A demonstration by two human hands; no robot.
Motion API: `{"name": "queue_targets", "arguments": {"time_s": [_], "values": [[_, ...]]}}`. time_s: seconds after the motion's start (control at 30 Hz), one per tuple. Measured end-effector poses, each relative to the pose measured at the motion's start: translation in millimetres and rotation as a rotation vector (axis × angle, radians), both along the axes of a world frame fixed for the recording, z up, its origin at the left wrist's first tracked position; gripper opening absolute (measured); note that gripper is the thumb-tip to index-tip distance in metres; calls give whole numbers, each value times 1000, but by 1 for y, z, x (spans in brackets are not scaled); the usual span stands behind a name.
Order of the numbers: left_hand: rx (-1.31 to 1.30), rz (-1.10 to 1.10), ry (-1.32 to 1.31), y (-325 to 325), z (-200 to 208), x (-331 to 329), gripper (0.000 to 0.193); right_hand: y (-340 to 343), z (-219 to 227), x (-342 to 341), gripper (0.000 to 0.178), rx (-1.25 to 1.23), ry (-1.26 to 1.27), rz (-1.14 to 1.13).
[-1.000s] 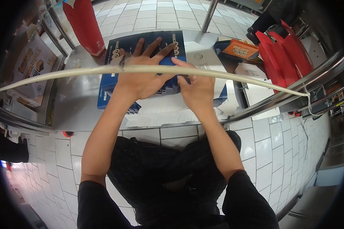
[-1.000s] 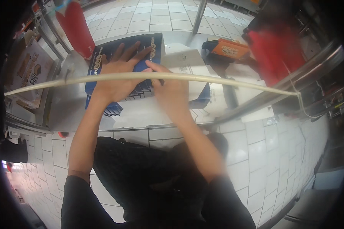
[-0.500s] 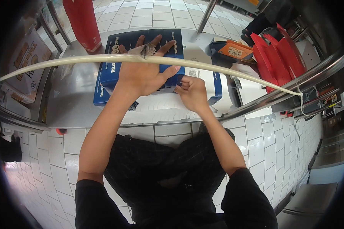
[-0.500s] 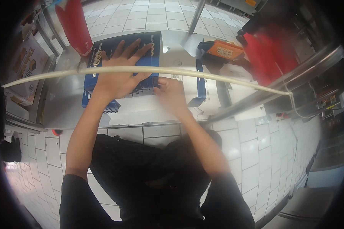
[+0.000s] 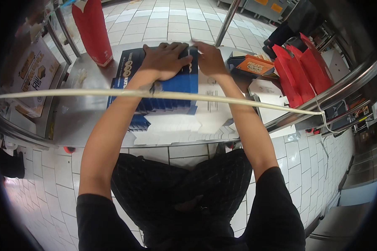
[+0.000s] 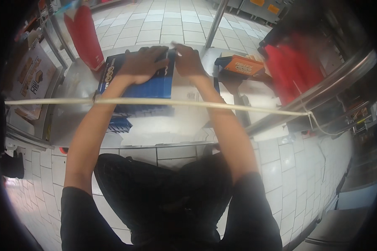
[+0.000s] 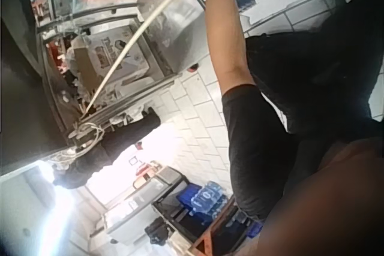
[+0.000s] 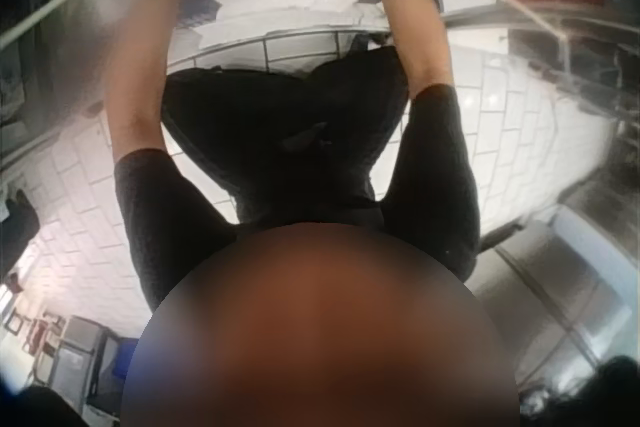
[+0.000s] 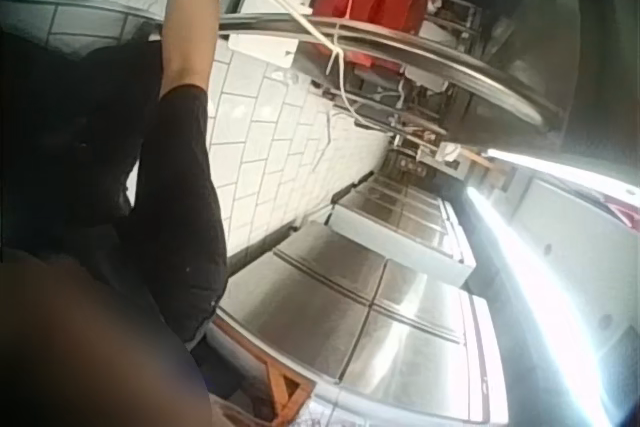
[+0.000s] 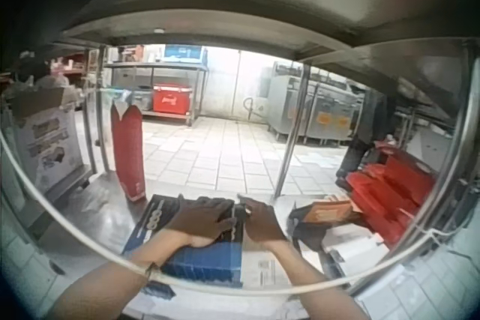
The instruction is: The person assembles cardboard food boxes by hand while sitting on the floor, folding the tabs and sides into shape and placing the finished boxes onto a shelf.
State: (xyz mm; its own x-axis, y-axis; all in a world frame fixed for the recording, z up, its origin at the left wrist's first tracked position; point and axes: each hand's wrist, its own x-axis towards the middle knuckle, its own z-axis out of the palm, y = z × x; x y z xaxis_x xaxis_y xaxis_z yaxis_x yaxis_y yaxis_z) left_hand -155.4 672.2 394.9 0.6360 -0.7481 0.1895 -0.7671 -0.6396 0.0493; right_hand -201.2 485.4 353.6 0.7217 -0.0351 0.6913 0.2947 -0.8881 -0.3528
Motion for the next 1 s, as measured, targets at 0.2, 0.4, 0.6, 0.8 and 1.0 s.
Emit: {"name": "queue_targets", "arguments": {"time_s": [0.2,0.4,0.6,0.8,1.0], "values": [[14,5,52,-6,-3,-1,62,-14,1,9,22,158,161,156],[-316,-221,-363,43,-29,58,48,8,-2,-26,30,712,341,175],[-970,461,-171,218,-108,48,29,71,-7,-141,49,1036,486,172],[-828,429,-67,208,-111,-28,29,107,5,-124,43,853,330,-50],[-315,127,-116,109,-97,-84,44,38,44,-134,47,1110,-263,264]]}}
